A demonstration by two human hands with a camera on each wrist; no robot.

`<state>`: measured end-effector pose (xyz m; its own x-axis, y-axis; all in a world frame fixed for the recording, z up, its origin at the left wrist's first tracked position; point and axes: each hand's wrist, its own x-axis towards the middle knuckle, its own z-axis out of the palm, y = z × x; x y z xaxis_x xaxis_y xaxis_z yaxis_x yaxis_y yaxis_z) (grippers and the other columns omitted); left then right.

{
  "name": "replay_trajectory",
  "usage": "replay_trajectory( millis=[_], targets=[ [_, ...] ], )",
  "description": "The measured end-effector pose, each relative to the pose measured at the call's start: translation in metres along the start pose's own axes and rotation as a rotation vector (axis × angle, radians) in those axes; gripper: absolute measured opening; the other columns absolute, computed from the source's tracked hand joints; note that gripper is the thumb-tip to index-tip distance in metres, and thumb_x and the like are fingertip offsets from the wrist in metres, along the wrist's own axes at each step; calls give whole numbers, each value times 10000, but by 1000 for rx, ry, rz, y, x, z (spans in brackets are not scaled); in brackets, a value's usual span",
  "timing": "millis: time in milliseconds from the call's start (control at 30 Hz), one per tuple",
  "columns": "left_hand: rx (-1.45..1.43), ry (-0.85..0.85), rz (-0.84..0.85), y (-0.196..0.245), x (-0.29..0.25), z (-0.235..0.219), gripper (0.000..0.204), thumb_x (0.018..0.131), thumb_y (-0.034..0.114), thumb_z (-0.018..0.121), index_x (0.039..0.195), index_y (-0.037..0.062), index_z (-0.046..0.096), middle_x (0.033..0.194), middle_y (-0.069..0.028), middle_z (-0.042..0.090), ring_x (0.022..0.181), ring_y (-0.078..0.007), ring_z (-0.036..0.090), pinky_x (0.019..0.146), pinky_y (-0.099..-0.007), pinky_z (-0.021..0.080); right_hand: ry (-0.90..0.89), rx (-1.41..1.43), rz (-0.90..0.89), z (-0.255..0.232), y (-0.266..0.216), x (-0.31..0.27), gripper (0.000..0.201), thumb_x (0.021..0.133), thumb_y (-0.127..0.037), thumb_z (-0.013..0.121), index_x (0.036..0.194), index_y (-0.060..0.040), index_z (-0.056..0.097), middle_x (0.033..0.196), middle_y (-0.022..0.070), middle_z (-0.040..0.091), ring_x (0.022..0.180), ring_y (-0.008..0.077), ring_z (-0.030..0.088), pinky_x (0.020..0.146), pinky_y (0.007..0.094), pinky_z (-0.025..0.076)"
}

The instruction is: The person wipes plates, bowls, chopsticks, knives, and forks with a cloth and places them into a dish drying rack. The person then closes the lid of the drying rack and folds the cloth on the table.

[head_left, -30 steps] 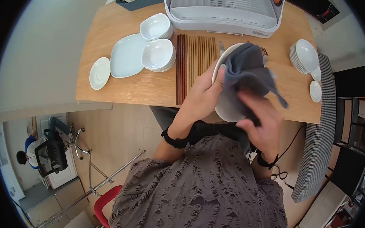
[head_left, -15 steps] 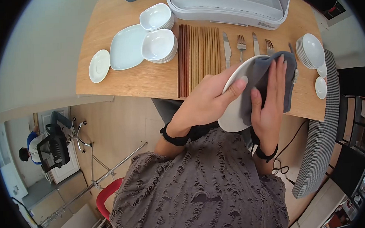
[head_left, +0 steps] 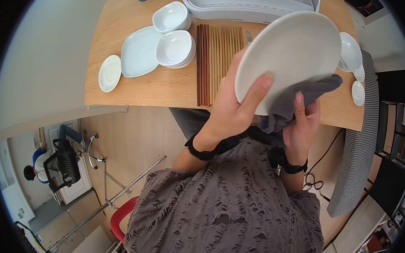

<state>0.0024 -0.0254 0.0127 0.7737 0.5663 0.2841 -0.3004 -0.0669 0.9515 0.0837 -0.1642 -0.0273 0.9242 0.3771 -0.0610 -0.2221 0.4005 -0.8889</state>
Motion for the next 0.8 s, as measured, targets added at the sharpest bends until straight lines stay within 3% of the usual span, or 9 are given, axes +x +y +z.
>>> replay_trajectory(
  millis=[133,167,333,400,433,500,600,667,800],
  targets=[
    [106,-62,8,7,2,-2,530,970,231,642,1391,-12,431,1104,-147,651,1005,-179,626,857,-312,495,5,-17,-34,-19,-18,3,499,908,2,677,1354,29,454,1191,90,610,1048,153,593,925,291,472],
    [6,-84,-93,2,4,-11,423,948,266,681,1248,-10,571,931,-102,696,830,-148,655,741,-291,516,1,-100,-130,-26,-25,2,505,890,13,694,1337,33,462,1159,94,630,1020,157,610,910,292,485],
    [185,-199,-182,20,7,-21,343,908,296,734,1048,-15,694,761,-31,701,677,-83,635,619,-232,497,-96,-422,-446,-42,-43,-8,421,834,40,746,1216,58,571,1136,128,660,993,170,641,903,294,498],
    [126,18,-43,25,5,-12,350,923,295,721,1060,-25,686,783,-29,699,698,-77,625,629,-232,497,-81,-349,-375,-36,-38,-12,373,835,21,755,1174,56,601,1136,121,661,987,174,640,901,298,495],
    [125,16,-44,26,3,-9,350,923,295,721,1060,-25,686,783,-29,699,698,-77,625,629,-232,497,-81,-217,-336,-38,-26,-13,367,867,-3,731,1191,46,565,1110,109,658,963,173,641,885,305,506],
    [-47,124,-56,26,0,-3,415,949,268,695,1202,-47,601,1060,-81,680,948,-137,629,833,-291,502,-98,-52,-254,-31,-14,-15,307,928,-62,681,1183,19,529,1063,84,645,940,158,624,867,317,510],
    [-259,283,-115,12,-5,13,445,966,306,671,1222,-46,582,1080,-78,667,961,-136,619,844,-296,499,-51,106,-106,-10,-7,-18,308,872,-24,737,1147,17,606,1062,62,660,970,135,607,898,285,474],
    [-267,284,-97,11,-3,14,409,982,289,648,1211,-44,592,1080,-76,672,967,-130,623,840,-285,503,-57,104,-65,-12,-10,-14,303,873,-33,739,1141,9,604,1048,54,655,963,129,595,883,285,468],
    [-12,57,-174,11,4,-6,399,977,335,649,1096,-45,658,844,-41,682,763,-69,606,672,-231,492,-13,-40,-80,-28,-24,-7,303,863,-34,751,1127,17,611,1073,69,651,929,139,604,840,281,482]
  ],
)
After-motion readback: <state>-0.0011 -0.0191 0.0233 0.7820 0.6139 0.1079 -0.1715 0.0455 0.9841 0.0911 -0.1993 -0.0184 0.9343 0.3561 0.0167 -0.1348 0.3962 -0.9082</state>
